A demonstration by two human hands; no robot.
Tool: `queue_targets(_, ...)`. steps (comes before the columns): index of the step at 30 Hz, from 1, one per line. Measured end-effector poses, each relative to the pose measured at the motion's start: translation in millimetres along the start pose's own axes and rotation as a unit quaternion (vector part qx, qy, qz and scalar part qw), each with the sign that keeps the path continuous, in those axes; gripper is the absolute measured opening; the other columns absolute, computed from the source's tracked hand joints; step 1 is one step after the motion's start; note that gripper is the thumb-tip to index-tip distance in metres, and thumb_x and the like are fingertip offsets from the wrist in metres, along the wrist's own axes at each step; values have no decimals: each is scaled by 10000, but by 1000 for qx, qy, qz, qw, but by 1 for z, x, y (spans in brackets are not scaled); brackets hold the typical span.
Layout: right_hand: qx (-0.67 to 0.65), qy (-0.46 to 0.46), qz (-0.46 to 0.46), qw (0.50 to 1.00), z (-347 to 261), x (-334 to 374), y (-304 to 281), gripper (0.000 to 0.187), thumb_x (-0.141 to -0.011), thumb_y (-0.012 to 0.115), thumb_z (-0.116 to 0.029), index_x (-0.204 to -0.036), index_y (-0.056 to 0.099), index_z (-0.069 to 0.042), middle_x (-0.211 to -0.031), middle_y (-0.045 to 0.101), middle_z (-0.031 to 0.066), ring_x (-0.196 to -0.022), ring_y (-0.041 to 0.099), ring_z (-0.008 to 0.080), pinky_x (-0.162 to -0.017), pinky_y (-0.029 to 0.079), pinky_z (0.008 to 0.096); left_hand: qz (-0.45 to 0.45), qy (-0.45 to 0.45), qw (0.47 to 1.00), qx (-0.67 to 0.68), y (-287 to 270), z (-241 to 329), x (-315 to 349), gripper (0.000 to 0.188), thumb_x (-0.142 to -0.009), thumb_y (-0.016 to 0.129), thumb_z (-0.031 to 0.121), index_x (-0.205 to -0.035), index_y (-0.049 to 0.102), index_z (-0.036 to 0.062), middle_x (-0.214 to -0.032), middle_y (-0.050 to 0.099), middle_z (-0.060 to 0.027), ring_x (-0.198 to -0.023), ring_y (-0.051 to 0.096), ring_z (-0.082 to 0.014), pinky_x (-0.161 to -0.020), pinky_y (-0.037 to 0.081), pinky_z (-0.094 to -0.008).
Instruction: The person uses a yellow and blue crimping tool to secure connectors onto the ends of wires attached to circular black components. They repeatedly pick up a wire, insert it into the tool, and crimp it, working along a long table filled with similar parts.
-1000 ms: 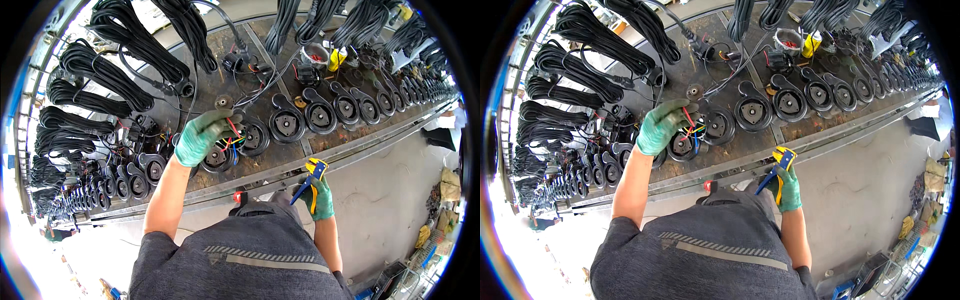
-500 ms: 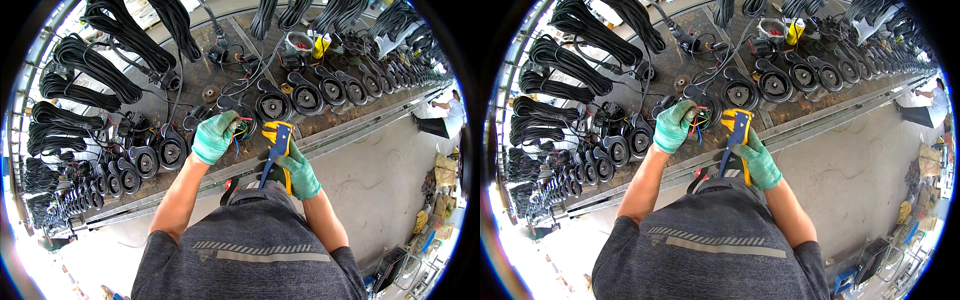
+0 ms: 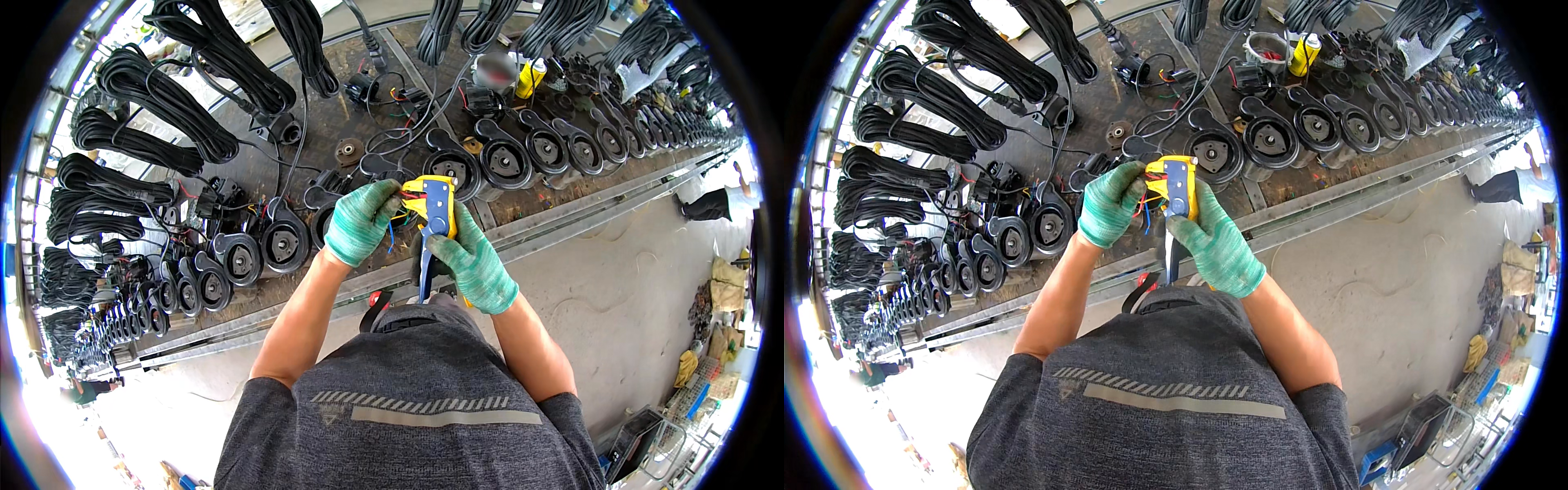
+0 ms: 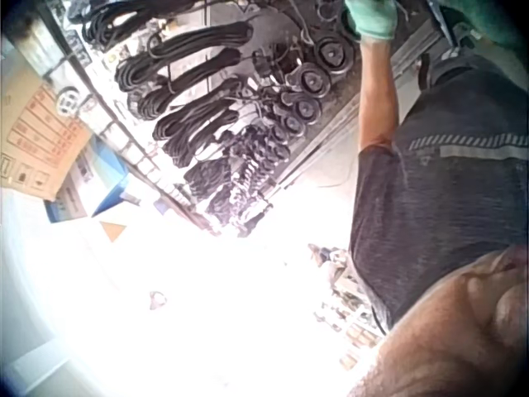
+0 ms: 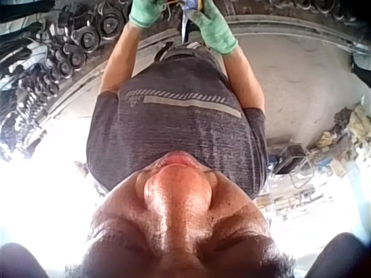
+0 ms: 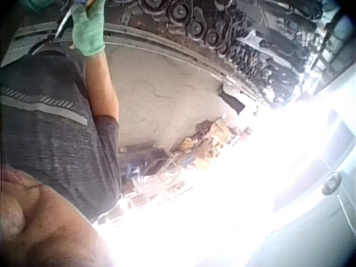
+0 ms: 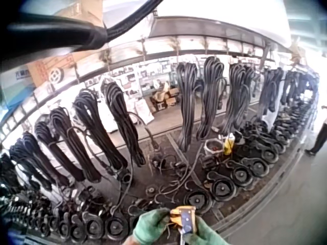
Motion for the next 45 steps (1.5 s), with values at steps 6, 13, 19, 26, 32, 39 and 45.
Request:
queue_targets(6,69,-19,19,997,-2,5,1,672,-1010,593,-104,-1593,264,-46,-1228,549,27,-1081,505,102,-995,447,268,6,21,1000,-4,1,3,-1,248,-930,721,143,-1146,700,22,-950,731,-161,-836,717,-345,-728,571,-388)
queue_targets(13,34,-5,38,999,2,4,-2,588,-1017,586,-108,-1550,346,-40,-1191,560,18,-1039,510,85,-950,464,252,1,50,998,-35,3,-3,1,274,-893,725,119,-1150,701,28,-971,729,-163,-859,710,-357,-740,569,-406)
queue_targets(19,31,12,62,997,5,5,-8,514,-1017,578,-116,-1503,421,-59,-1130,570,-7,-993,521,68,-895,480,243,-20,50,998,-39,6,-2,4,288,-880,725,112,-1155,706,30,-992,731,-167,-885,709,-370,-755,571,-411)
queue_targets(26,-51,-39,86,994,2,9,-13,598,-996,591,-93,-1552,377,-55,-1191,578,-13,-1029,546,79,-957,465,253,-15,6,999,-34,6,1,1,257,-900,733,168,-1123,722,39,-929,726,-179,-837,704,-379,-723,564,-422)
queue_targets(32,21,-28,69,997,15,22,-21,674,-1013,586,-97,-1608,275,-34,-1269,567,11,-1106,531,83,-1019,438,244,-19,-29,998,-58,6,12,-6,215,-943,714,165,-1092,730,11,-893,747,-171,-787,745,-306,-699,570,-354)
queue_targets(39,-17,-25,60,998,8,15,-5,603,-1027,591,-124,-1574,345,-66,-1233,562,4,-1077,518,76,-979,454,244,-20,3,997,-80,12,17,-4,272,-885,742,200,-1100,722,36,-897,716,-174,-811,701,-373,-691,554,-429)
queue_targets(45,25,-19,75,997,8,10,-5,542,-1035,587,-139,-1534,391,-53,-1173,572,-6,-1012,528,78,-920,475,241,-29,12,996,-88,17,15,-4,317,-855,751,205,-1119,719,33,-932,724,-169,-842,703,-373,-720,566,-432)
Point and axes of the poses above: each hand's wrist, its own x-axis away from the middle knuckle, its own y-axis out of the palm, z = x × y, the point moved 6 cm from there along -x, towards the middle knuckle
